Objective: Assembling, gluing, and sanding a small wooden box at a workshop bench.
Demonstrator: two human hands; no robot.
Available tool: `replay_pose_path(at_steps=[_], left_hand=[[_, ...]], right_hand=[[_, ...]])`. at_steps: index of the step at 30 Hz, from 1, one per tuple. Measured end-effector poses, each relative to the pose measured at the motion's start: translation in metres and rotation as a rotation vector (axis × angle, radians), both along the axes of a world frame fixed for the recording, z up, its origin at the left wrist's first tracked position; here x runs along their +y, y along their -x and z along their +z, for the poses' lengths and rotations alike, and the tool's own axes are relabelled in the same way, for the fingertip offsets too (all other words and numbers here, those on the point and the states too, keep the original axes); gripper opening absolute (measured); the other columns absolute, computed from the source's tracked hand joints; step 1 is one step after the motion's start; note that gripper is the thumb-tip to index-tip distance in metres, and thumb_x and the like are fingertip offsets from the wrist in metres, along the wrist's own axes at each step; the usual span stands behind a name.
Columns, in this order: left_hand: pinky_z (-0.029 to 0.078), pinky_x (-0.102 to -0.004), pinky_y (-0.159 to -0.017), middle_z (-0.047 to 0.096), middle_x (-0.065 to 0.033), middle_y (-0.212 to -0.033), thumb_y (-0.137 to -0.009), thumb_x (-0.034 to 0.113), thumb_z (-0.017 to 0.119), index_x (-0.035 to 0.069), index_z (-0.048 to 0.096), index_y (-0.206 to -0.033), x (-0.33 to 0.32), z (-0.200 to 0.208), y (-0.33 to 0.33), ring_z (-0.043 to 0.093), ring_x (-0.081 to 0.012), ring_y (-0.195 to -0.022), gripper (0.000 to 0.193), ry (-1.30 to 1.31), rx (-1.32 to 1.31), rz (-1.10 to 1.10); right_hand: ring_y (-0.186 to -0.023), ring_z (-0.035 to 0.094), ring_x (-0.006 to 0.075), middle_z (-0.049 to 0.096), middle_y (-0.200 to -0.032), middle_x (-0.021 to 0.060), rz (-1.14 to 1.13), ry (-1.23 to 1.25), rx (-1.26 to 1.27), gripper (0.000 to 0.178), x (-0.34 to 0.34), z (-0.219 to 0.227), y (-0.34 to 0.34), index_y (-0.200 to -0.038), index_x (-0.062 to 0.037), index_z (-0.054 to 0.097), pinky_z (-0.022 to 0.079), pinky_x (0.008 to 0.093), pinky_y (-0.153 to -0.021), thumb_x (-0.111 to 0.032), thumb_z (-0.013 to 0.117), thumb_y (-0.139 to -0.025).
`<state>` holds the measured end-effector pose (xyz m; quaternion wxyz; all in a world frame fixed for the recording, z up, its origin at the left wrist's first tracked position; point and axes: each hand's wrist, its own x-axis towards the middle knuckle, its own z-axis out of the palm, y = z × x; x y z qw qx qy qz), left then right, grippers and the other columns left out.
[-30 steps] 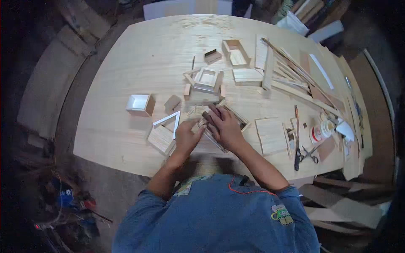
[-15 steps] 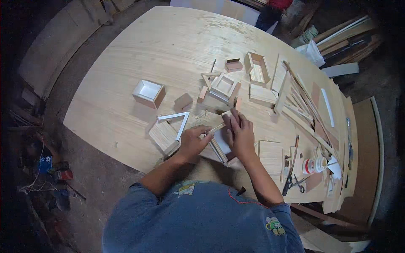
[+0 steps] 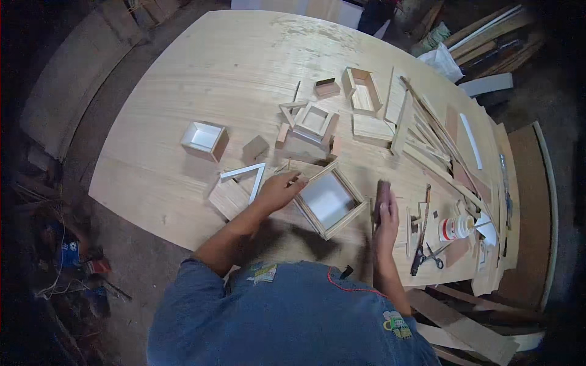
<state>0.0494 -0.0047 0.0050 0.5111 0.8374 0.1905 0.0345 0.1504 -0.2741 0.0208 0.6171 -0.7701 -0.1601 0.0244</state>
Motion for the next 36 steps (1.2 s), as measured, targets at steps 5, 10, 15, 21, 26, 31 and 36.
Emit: replay_pose_path(at_steps=[5,10,15,21,26,31,36], left_hand=[[0.041,-0.0339,-0.095,0.059,-0.0219,-0.116,-0.085,0.049,0.055,-0.006,0.053,-0.12,0.01,-0.026,-0.029,0.057,-0.0305,-0.107,0.065,0.125,0.03,-0.199],[0.047,-0.0338,-0.077,0.063,-0.0114,-0.1,-0.085,0.049,0.055,0.003,0.06,-0.112,0.003,0.012,-0.044,0.059,-0.021,-0.086,0.054,0.577,0.347,-0.138],[0.046,-0.0299,-0.07,0.058,-0.0048,-0.085,-0.084,0.053,0.054,0.007,0.059,-0.108,-0.004,-0.012,-0.039,0.055,-0.0162,-0.075,0.052,0.715,0.362,-0.074],[0.045,-0.0269,-0.073,0.058,0.0008,-0.087,-0.088,0.043,0.054,0.006,0.058,-0.108,-0.011,-0.02,-0.028,0.055,-0.0116,-0.078,0.042,0.866,0.203,-0.06],[0.047,-0.0242,-0.068,0.061,-0.0008,-0.092,-0.087,0.029,0.059,0.008,0.053,-0.113,-0.031,0.013,-0.026,0.058,-0.0099,-0.081,0.034,1.019,0.137,-0.033],[0.05,-0.0245,-0.063,0.062,-0.0026,-0.095,-0.086,0.026,0.061,0.006,0.047,-0.12,-0.022,-0.02,-0.024,0.059,-0.0103,-0.077,0.042,1.184,0.064,-0.197],[0.052,-0.0276,-0.061,0.061,-0.0036,-0.095,-0.085,0.026,0.059,0.006,0.046,-0.122,-0.05,0.028,-0.021,0.059,-0.0124,-0.071,0.045,1.196,0.035,-0.186]], right_hand=[[-0.101,0.056,0.0209,0.053,-0.123,0.0095,-0.054,-0.733,0.702,0.044,-0.017,-0.012,0.052,-0.133,-0.0062,0.041,0.047,0.0343,-0.079,-0.029,0.043,-0.095],[-0.1,0.059,0.0249,0.057,-0.116,0.0112,-0.013,-0.987,0.949,0.038,-0.025,-0.033,0.052,-0.126,-0.0068,0.046,0.05,0.0433,-0.08,-0.03,0.043,-0.095],[-0.104,0.058,0.0277,0.058,-0.117,0.0122,0.016,-1.089,0.983,0.036,-0.039,-0.051,0.045,-0.122,-0.0053,0.047,0.048,0.0489,-0.088,-0.029,0.042,-0.095],[-0.104,0.058,0.0266,0.059,-0.115,0.0118,-0.052,-1.089,1.014,0.033,-0.037,-0.045,0.044,-0.119,-0.005,0.049,0.048,0.0485,-0.087,-0.026,0.042,-0.095],[-0.097,0.061,0.0249,0.062,-0.109,0.0109,0.09,-1.239,1.035,0.031,-0.055,-0.073,0.035,-0.115,-0.0052,0.052,0.05,0.0434,-0.083,-0.026,0.044,-0.094],[-0.09,0.063,0.0227,0.064,-0.102,0.0088,-0.023,-1.188,1.061,0.029,-0.041,-0.06,0.035,-0.112,-0.0052,0.054,0.052,0.0389,-0.079,-0.025,0.045,-0.093],[-0.094,0.063,0.0224,0.064,-0.105,0.0098,0.026,-1.204,1.038,0.029,-0.048,-0.059,0.034,-0.113,-0.0047,0.054,0.052,0.0391,-0.082,-0.025,0.045,-0.093]])
